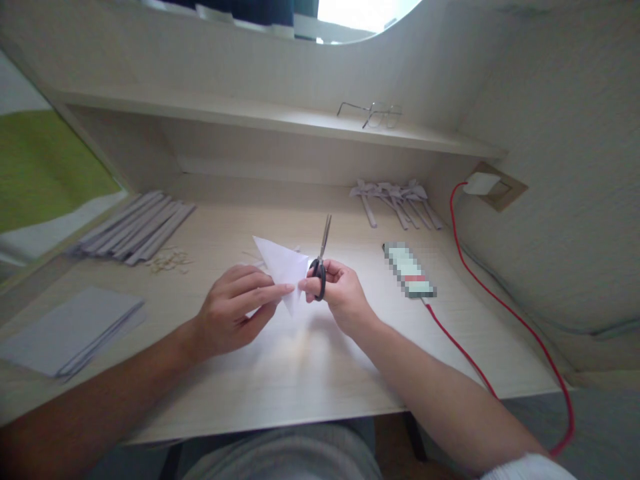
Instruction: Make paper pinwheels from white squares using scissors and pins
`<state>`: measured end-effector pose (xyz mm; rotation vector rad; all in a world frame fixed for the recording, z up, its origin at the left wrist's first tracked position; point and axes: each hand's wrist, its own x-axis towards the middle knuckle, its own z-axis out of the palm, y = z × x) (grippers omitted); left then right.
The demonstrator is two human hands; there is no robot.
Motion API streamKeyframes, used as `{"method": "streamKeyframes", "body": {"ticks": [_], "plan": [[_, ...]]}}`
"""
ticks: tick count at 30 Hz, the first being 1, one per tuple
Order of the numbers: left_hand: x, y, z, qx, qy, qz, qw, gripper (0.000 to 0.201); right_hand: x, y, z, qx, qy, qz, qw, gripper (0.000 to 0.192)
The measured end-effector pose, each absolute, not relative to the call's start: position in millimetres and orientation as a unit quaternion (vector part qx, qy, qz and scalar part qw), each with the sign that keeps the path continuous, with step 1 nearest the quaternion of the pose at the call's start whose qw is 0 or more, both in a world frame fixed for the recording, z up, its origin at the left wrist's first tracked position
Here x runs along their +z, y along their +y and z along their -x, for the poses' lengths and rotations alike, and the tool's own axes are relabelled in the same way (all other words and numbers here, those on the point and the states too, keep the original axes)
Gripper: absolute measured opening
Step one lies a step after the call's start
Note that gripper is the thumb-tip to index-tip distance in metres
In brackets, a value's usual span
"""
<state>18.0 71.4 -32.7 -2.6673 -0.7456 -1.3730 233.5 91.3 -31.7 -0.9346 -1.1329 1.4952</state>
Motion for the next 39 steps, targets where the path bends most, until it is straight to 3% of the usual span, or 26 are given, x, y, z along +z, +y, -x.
{"method": "streamKeyframes", "body": {"ticks": [3,6,8,11,13,19,24,33,36,39], "plan": [[-28.7,68.4,-18.5,-0.508,-0.317,0.797,-0.082,0.041,-31.2,90.1,-236.2,0.569,-0.507,0.404,0.506,0.030],[-19.0,73.8,-12.2,-0.552,-0.444,0.698,-0.109,0.047,-28.7,84.5,-238.6,0.512,-0.602,0.401,0.463,0.028],[-12.3,80.5,-5.8,-0.493,-0.476,0.714,-0.144,0.042,-27.8,80.2,-239.5,0.461,-0.677,0.389,0.422,0.023],[-7.3,87.8,1.3,-0.312,-0.451,0.766,-0.336,0.021,-29.7,76.7,-239.4,0.414,-0.734,0.377,0.383,0.020],[-8.2,88.6,2.1,-0.234,-0.430,0.769,-0.411,0.027,-32.1,76.9,-238.3,0.411,-0.734,0.381,0.383,0.020],[-16.5,85.7,-2.4,-0.247,-0.417,0.742,-0.464,0.033,-32.5,82.9,-233.5,0.515,-0.609,0.431,0.422,0.027],[-17.1,86.8,-1.2,-0.233,-0.396,0.732,-0.504,0.030,-26.8,84.6,-234.0,0.570,-0.586,0.419,0.395,0.024],[-21.4,87.9,-2.9,-0.168,-0.378,0.694,-0.590,0.031,-27.2,80.7,-231.2,0.575,-0.583,0.405,0.407,0.027],[-18.1,91.5,-1.3,-0.210,-0.409,0.679,-0.573,0.029,-24.1,83.6,-234.3,0.551,-0.603,0.420,0.395,0.028],[-11.2,97.2,6.1,-0.273,-0.439,0.663,-0.541,0.027,-18.0,87.0,-240.6,0.542,-0.639,0.434,0.330,0.031]]}}
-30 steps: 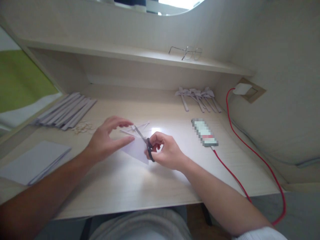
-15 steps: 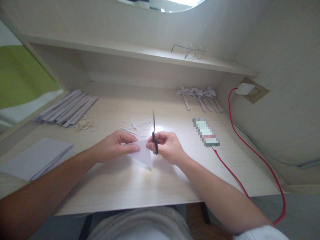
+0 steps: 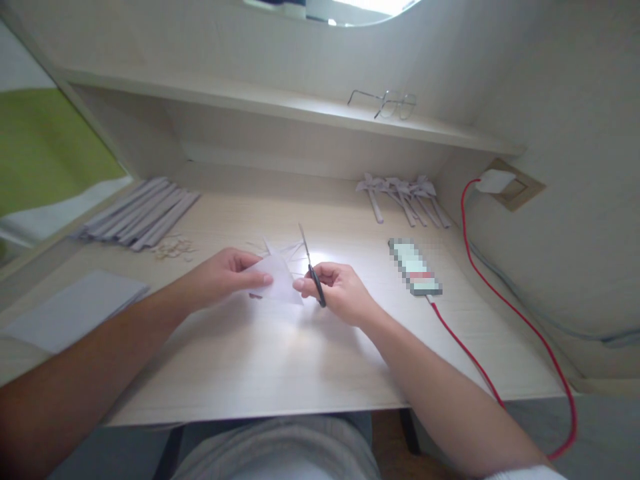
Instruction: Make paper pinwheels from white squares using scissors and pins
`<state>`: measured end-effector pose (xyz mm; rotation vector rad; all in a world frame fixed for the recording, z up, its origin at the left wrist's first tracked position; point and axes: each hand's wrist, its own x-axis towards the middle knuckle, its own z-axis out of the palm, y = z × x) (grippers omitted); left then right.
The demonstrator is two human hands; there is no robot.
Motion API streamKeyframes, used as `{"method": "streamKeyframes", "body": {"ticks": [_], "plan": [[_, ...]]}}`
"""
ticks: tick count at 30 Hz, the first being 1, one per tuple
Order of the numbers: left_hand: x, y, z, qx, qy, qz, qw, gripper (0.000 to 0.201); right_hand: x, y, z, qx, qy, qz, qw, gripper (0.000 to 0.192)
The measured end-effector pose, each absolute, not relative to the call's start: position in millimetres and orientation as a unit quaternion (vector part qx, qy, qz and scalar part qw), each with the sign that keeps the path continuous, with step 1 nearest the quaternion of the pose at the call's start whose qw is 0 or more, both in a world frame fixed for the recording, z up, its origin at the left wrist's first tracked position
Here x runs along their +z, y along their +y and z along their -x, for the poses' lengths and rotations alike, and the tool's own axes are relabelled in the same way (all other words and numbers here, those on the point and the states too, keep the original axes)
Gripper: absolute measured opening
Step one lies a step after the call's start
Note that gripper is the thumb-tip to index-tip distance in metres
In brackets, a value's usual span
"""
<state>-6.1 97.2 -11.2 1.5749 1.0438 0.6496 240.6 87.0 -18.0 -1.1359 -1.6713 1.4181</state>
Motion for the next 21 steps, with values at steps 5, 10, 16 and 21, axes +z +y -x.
{"method": "streamKeyframes", "body": {"ticks": [5,10,16,21], "plan": [[-4.0,104.4,22.7,0.334,0.446,-0.665,0.498,0.029,-11.0,87.6,-246.8,0.566,-0.662,0.442,0.214,0.038],[-5.0,105.9,26.0,0.351,0.445,-0.664,0.488,0.029,-14.7,85.9,-246.5,0.570,-0.674,0.444,0.155,0.043],[-0.9,102.7,21.1,0.338,0.478,-0.653,0.480,0.025,-21.1,85.2,-245.5,0.575,-0.674,0.443,0.137,0.048],[-0.1,101.5,20.4,0.329,0.486,-0.658,0.471,0.024,-21.6,84.6,-245.4,0.561,-0.681,0.454,0.125,0.050]]}}
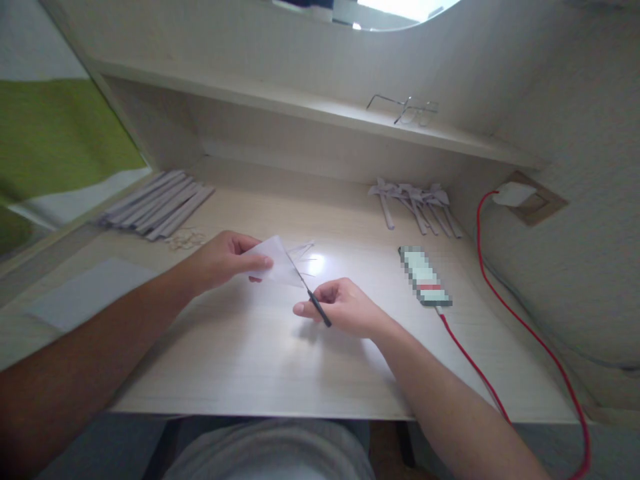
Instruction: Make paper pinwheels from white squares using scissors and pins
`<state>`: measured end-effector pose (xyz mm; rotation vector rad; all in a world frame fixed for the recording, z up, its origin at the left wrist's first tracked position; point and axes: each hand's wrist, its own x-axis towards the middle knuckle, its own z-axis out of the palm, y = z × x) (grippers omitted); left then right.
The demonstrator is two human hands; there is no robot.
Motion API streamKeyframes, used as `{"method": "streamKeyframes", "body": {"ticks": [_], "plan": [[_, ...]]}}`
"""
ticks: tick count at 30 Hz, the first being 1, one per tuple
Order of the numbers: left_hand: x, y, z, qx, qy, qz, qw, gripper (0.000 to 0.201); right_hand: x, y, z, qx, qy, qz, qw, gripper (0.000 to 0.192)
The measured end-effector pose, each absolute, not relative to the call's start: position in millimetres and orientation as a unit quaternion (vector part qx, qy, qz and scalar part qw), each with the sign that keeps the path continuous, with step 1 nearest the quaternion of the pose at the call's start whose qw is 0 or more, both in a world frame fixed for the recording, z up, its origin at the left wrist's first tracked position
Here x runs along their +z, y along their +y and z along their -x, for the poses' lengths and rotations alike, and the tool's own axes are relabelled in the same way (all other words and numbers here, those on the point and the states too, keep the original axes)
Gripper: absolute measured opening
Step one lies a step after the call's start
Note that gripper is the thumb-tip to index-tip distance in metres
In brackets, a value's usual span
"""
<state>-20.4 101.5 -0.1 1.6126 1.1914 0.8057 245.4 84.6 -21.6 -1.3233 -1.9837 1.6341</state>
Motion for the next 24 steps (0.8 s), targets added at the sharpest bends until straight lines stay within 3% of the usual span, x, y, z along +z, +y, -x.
{"method": "streamKeyframes", "body": {"ticks": [13,24], "plan": [[-5.9,106.1,21.0,0.349,0.468,-0.636,0.504,0.033,-29.7,87.1,-247.0,0.552,-0.686,0.448,0.157,0.052],[-9.2,105.1,20.3,0.311,0.440,-0.670,0.510,0.038,-21.5,82.8,-242.8,0.568,-0.681,0.446,0.126,0.053]]}}
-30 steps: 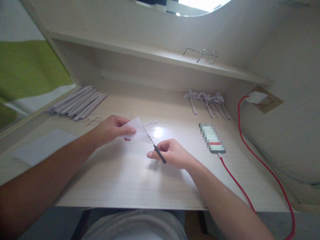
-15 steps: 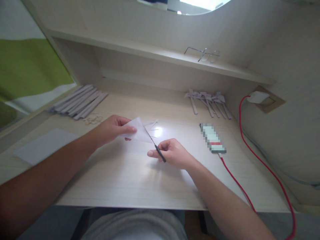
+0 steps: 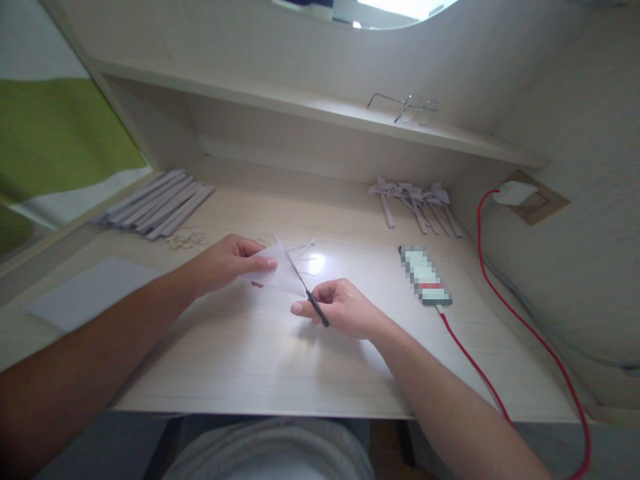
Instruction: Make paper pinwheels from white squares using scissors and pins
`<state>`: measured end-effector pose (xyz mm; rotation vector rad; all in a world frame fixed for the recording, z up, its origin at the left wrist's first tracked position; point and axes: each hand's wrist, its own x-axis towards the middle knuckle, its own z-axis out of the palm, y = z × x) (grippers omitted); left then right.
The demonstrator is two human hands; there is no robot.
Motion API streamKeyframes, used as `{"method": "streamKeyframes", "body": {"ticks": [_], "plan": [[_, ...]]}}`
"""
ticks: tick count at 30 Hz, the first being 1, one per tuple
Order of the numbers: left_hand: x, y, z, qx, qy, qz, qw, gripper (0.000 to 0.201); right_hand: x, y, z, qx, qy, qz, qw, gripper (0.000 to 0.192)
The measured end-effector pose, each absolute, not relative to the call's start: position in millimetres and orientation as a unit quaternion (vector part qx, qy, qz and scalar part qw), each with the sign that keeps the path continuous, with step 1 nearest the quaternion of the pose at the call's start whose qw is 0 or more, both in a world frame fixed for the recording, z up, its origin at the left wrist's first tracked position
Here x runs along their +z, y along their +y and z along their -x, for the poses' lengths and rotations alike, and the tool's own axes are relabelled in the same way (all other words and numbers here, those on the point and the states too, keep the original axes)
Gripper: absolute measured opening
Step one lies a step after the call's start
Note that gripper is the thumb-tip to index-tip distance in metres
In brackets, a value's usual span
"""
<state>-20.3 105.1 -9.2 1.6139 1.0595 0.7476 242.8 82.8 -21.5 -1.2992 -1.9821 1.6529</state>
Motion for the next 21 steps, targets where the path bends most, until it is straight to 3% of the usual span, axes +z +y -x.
{"method": "streamKeyframes", "body": {"ticks": [21], "plan": [[-13.5,104.0,10.7,0.312,0.418,-0.637,0.568,0.039,-30.6,83.7,-239.4,0.572,-0.675,0.437,0.164,0.052]]}}
